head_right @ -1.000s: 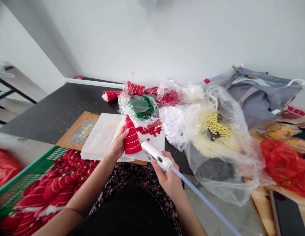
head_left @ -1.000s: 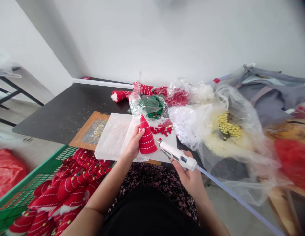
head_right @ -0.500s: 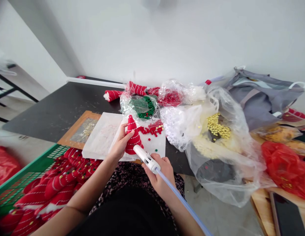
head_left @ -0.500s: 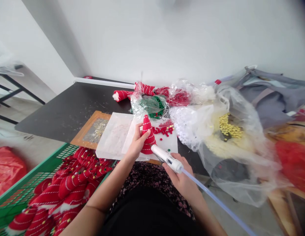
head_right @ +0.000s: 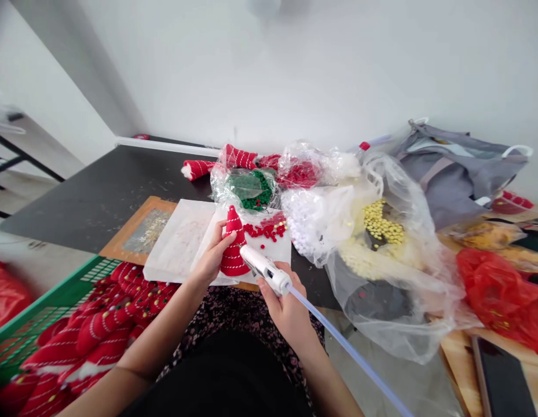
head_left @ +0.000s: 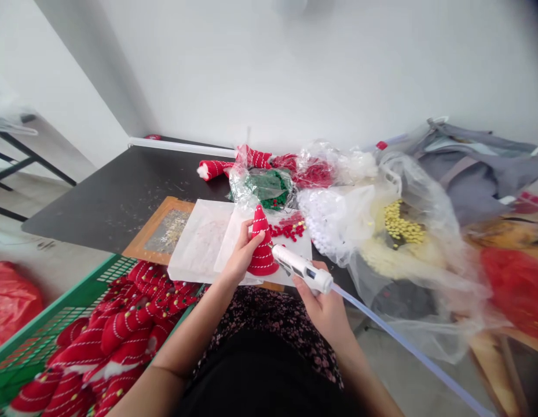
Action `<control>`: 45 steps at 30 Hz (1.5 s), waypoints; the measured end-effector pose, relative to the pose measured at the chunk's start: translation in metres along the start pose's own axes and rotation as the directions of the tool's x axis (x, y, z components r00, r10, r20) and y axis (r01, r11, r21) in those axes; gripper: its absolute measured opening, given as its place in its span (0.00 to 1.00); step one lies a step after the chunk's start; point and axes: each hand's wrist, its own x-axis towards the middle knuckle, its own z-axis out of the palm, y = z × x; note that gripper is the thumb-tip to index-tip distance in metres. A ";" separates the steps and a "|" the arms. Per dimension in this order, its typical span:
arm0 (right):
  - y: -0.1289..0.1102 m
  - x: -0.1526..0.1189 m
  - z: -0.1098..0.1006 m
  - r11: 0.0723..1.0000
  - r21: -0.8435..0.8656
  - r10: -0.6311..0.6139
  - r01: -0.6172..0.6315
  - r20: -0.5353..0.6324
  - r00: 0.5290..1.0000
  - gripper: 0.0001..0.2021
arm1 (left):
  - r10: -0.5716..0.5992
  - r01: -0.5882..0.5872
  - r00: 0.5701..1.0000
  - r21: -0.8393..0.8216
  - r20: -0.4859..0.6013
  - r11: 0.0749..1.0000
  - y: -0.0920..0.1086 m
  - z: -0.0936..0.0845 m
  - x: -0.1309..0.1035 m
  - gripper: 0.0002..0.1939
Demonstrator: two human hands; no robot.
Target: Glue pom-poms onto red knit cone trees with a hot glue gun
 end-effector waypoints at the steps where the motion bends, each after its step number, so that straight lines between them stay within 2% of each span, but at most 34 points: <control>1: 0.000 0.001 0.001 1.000 0.006 -0.002 0.002 0.000 1.000 0.12 | 0.004 -0.004 1.000 0.001 0.003 1.000 0.001 0.000 -0.001 0.31; 9: 0.003 0.002 0.003 1.000 -0.016 -0.005 0.006 0.024 1.000 0.11 | 0.018 -0.018 1.000 -0.009 0.005 1.000 0.000 -0.001 -0.001 0.31; 15: 0.006 0.000 -0.005 0.984 -0.173 -0.040 0.039 -0.007 0.999 0.10 | 0.009 -0.012 1.000 -0.087 -0.025 0.996 -0.006 -0.009 0.005 0.26; 18: 0.009 0.001 -0.004 0.999 0.012 0.050 -0.050 -0.024 0.998 0.11 | -0.020 0.021 1.000 -0.146 0.013 0.989 -0.006 -0.010 0.006 0.24; 21: 0.009 0.004 -0.002 0.957 0.259 0.138 -0.133 0.002 0.990 0.10 | -0.044 0.051 0.998 -0.206 0.040 0.977 -0.003 -0.007 0.004 0.25; 26: 0.005 0.009 0.000 0.918 0.354 0.179 -0.177 0.027 0.983 0.13 | -0.060 0.073 0.997 -0.257 0.058 0.964 0.001 -0.003 0.000 0.27; 32: 0.004 0.009 -0.003 0.936 0.304 0.173 -0.178 0.042 0.984 0.15 | -0.058 0.070 0.997 -0.286 0.052 0.956 0.001 -0.002 -0.001 0.27; 38: 0.015 0.005 -0.008 0.997 -0.001 0.077 -0.077 -0.113 0.991 0.13 | -0.087 0.094 0.995 -0.262 0.039 0.960 0.002 -0.002 -0.001 0.24; 45: 0.006 0.014 -0.007 0.986 0.163 0.047 -0.036 -0.063 0.997 0.10 | -0.065 0.076 0.996 -0.200 0.060 0.977 -0.002 0.001 -0.002 0.24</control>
